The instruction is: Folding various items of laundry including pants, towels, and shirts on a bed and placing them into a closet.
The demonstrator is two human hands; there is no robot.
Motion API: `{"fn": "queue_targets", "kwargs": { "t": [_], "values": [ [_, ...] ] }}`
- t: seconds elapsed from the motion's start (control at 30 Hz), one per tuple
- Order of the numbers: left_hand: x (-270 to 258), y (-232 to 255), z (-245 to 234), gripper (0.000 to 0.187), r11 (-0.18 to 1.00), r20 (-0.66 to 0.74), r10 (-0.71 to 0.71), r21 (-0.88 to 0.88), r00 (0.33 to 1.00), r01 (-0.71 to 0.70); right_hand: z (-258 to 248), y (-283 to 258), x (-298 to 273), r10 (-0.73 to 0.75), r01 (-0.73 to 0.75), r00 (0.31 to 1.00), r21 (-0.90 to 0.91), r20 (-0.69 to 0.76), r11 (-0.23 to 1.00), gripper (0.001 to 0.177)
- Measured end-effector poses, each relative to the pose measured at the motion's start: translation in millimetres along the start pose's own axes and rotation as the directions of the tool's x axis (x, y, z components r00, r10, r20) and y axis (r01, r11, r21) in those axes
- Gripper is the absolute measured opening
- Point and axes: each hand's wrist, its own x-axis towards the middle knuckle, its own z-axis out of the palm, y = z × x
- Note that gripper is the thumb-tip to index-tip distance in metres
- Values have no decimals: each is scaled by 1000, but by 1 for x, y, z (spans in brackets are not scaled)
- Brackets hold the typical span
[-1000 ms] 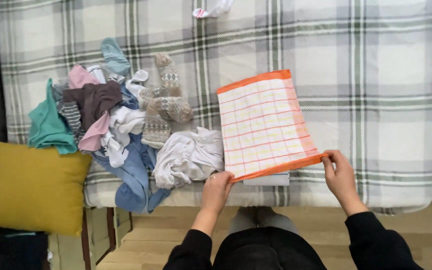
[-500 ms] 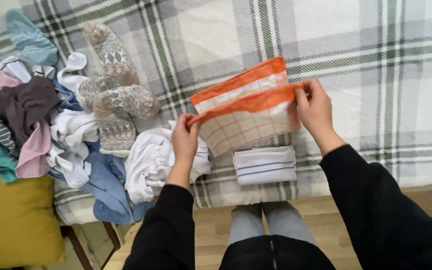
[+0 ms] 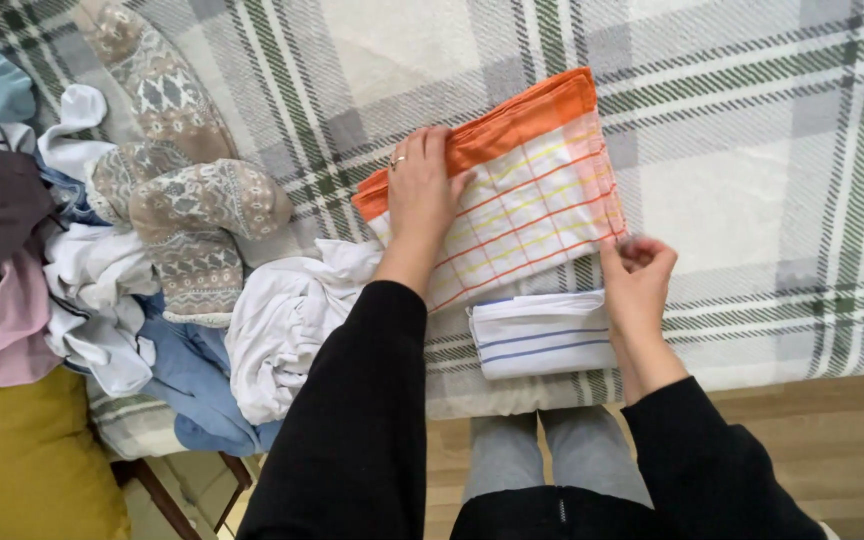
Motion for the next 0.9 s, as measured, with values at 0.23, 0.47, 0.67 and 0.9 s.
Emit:
{"fn": "queue_targets", "kwargs": {
  "t": [0.23, 0.47, 0.67, 0.9],
  "values": [
    [36, 16, 4, 44, 974, 342, -168, -85, 925, 209, 14, -7, 35, 199, -35, 884, -363, 423, 931, 61],
    [-17, 34, -110, 23, 497, 187, -211, -825, 960, 270, -40, -111, 9, -386, 222, 774, 356, 501, 908, 32],
    [-190, 76, -139, 23, 523, 86, -371, -803, 925, 284, -98, -124, -80, -621, 620, 729, 107, 290, 778, 24],
    [-324, 71, 23, 29, 509, 433, -512, -543, 742, 668, -96, 37, -86, -109, 303, 925, -535, 363, 788, 44]
  ]
}}
